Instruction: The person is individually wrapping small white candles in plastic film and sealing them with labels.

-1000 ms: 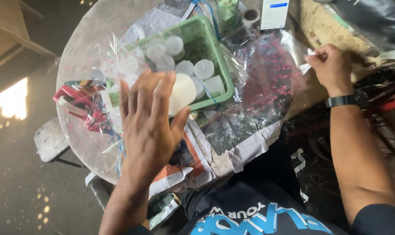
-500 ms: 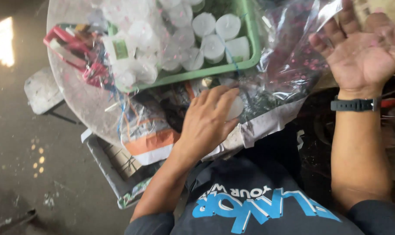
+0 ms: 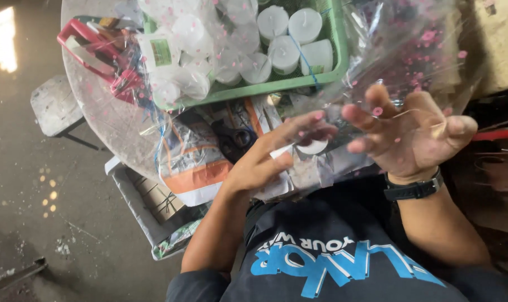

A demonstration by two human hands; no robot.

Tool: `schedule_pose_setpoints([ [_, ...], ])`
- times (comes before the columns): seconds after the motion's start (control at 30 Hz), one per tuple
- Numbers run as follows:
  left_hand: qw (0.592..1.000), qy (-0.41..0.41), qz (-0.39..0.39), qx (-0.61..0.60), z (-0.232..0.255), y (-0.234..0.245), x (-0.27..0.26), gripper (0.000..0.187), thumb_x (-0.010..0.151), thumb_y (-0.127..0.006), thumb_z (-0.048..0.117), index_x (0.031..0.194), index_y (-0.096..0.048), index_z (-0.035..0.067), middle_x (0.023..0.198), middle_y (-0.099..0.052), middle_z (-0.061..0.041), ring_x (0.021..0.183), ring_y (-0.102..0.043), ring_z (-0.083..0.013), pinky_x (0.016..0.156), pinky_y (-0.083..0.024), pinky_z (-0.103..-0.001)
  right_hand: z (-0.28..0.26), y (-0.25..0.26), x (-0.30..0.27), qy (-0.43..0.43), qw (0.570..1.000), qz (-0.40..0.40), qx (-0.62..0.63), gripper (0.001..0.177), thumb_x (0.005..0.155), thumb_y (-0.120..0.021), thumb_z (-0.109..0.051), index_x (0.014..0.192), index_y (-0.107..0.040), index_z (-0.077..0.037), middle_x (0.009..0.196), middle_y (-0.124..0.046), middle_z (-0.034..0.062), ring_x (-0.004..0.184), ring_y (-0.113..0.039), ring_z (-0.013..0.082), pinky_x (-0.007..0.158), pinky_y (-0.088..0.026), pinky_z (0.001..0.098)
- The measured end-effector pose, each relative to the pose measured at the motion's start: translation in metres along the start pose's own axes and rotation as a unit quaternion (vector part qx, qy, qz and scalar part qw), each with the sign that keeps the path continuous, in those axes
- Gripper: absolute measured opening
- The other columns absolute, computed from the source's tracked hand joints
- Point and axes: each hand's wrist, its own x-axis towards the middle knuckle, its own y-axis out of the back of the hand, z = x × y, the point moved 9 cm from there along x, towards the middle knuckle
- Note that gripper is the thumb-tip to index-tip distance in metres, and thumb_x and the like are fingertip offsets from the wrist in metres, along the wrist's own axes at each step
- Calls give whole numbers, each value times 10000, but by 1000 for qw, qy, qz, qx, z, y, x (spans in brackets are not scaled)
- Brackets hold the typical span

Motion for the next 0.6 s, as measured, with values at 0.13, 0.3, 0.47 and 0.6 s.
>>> schedule_pose_setpoints([
  [0.13, 996, 10, 17, -82, -6, 4, -6, 833, 809, -255, 712, 1311, -321, 51, 1218, -505, -145, 1100, -542, -247, 902, -470, -391, 10, 8, 6, -29, 996, 18, -78, 113, 846, -518, -142, 809, -527, -35, 1388, -267, 227, 1323, -154, 460, 1017, -244, 604],
  [0.3, 969, 69, 187, -147, -14, 35, -24, 752, 461, -454, 8, 1212, -418, 0, 1129, -541, -225, 997, -579, -305, 804, -488, -327, 6, 19, 3, -37, 969, 68, -233, 66, 798, -463, -107, 763, -506, -72, 1326, -307, 267, 1253, -270, 492, 982, -319, 614],
  [0.47, 970, -14, 199, -140, -3, 41, -35, 548, 840, -362, 467, 1040, -507, -23, 1045, -565, -218, 916, -603, -265, 726, -506, -309, 10, 35, -4, -93, 929, 124, -336, 79, 806, -487, -136, 738, -509, -103, 1250, -417, 237, 1208, -393, 430, 931, -433, 497],
  [0.6, 956, 18, 180, -230, -18, 52, -46, 870, 710, -253, 704, 1137, -485, -18, 1091, -552, -243, 929, -598, -303, 665, -503, -333, -1, 52, -20, -100, 928, 158, -322, 55, 776, -495, -148, 740, -512, -109, 1220, -470, 188, 1195, -410, 440, 919, -424, 466],
])
